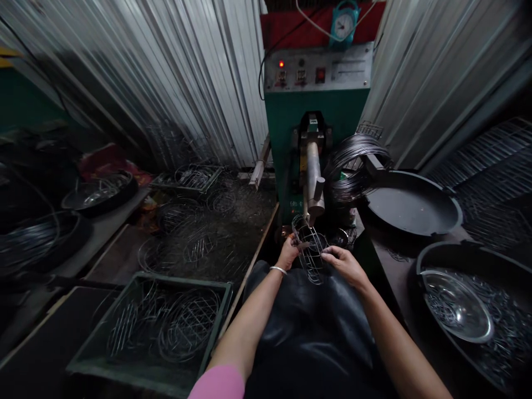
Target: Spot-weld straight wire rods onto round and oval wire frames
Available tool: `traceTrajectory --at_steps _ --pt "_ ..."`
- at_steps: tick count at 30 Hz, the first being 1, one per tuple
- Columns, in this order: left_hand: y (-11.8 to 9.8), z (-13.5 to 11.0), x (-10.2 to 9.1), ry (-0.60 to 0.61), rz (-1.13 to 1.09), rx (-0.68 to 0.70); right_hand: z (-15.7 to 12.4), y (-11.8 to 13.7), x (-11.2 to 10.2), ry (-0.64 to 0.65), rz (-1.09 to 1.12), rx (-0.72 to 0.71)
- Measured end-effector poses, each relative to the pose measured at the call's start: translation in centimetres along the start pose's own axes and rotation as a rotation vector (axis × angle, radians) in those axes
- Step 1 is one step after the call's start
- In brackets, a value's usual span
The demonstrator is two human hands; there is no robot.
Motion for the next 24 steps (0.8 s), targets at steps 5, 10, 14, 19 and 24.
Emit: traceTrajectory --at_steps 5,10,14,19,24 --pt "-0.6 0.0 0.3 0.003 0.008 -0.070 1.1 1.7 -0.2 -0.043 0.016 -0.057" --pt "-0.3 0.8 0.1 -0.015 0.023 -0.108 2.8 2.6 -0.3 -0.078 -0.001 -0.099" --pt "0.1 1.3 0.1 -0.034 0.012 -0.135 3.8 3.1 -0.1 -0.094 -0.007 -0.109" --pt "0.2 1.2 -0.1 -0.001 -0.013 -0.108 3.2 2.2 -0.5 -0.104 0.009 -0.061" --pt "0.8 0.4 -0.4 0.079 -0.053 -0.070 1.3 0.0 -0.6 0.006 -0.008 -0.007"
Point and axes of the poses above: each hand's wrist, its own z-axis towards the middle knuckle, its own x-axis out of the palm, y = z × x, the point moved 5 cm from there along z, towards the middle knuckle, and after that the axes turned 8 degrees about x, right-handed, at the moved point
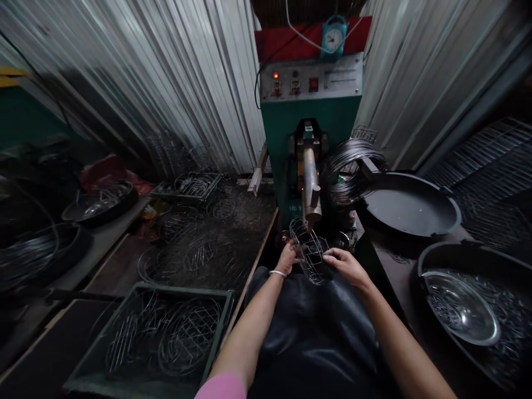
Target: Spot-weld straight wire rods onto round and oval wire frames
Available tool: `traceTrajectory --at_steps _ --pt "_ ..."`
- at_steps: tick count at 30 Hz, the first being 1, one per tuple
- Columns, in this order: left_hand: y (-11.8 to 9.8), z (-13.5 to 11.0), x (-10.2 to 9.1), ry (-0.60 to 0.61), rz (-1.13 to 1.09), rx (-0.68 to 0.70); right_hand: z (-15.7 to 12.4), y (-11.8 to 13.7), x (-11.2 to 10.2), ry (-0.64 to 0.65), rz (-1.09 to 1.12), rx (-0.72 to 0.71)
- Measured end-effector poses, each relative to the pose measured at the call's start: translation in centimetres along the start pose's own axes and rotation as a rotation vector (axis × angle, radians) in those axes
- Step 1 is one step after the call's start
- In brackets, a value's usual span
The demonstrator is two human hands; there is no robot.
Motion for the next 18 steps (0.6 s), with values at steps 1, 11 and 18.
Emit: traceTrajectory --at_steps 1,11,18 --pt "0.1 -0.1 0.0 -0.006 0.000 -0.002 -0.2 -0.1 0.1 0.012 -0.001 -0.004" --pt "-0.1 0.4 0.1 -0.086 -0.017 -0.077 1.7 2.6 0.2 -0.089 -0.066 -0.093" --pt "0.7 -0.7 0.0 -0.060 -0.066 -0.084 0.3 0.3 -0.1 -0.059 0.004 -0.035"
Point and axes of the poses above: each hand's wrist, its own z-axis towards the middle knuckle, its own x-axis out of the palm, y = z × x, the point moved 5 cm from there along z, towards the middle knuckle, and after that the axes turned 8 degrees about x, right-handed, at the moved point
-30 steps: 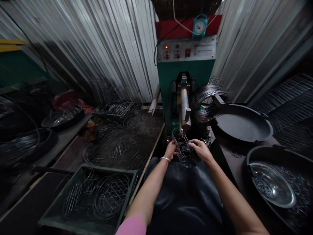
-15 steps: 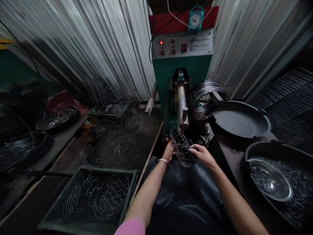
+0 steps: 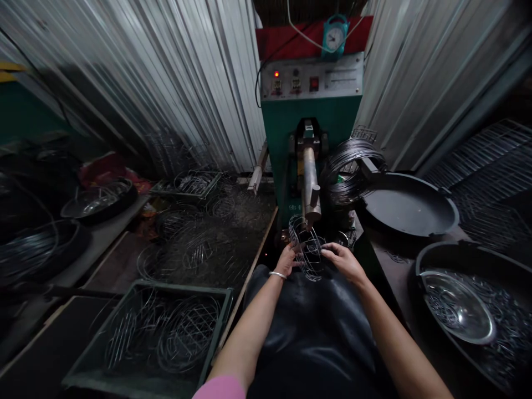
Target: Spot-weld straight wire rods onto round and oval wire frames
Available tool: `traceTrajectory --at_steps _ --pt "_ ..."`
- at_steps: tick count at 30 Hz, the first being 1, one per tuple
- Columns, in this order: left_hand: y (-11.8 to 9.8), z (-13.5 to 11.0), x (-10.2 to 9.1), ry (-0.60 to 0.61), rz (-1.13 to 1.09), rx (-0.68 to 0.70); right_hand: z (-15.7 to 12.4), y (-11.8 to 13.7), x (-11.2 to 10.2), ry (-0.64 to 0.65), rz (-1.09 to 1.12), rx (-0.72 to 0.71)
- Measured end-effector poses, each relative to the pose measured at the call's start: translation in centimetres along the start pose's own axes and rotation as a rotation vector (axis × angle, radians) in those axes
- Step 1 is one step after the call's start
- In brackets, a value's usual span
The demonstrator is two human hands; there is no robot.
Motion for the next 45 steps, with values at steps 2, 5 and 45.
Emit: traceTrajectory --at_steps 2,5,45 --pt "0.4 -0.2 0.0 -0.002 -0.002 -0.015 -0.6 -0.7 0.1 0.037 0.012 0.024" --pt "0.8 -0.3 0.2 0.010 -0.017 -0.017 -0.9 -0.7 0.3 0.045 0.026 0.033" --pt "4.4 1.8 -0.3 0.038 -0.348 -0.181 0.1 4.1 4.6 -0.173 -0.465 -0.105"
Point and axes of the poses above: each hand's wrist, its own z-axis towards the middle knuckle, its own x-axis out of the palm, y = z × x, the point moved 5 cm from there along z, towards the middle knuckle, and after that the axes turned 8 degrees about x, right-handed, at the moved point
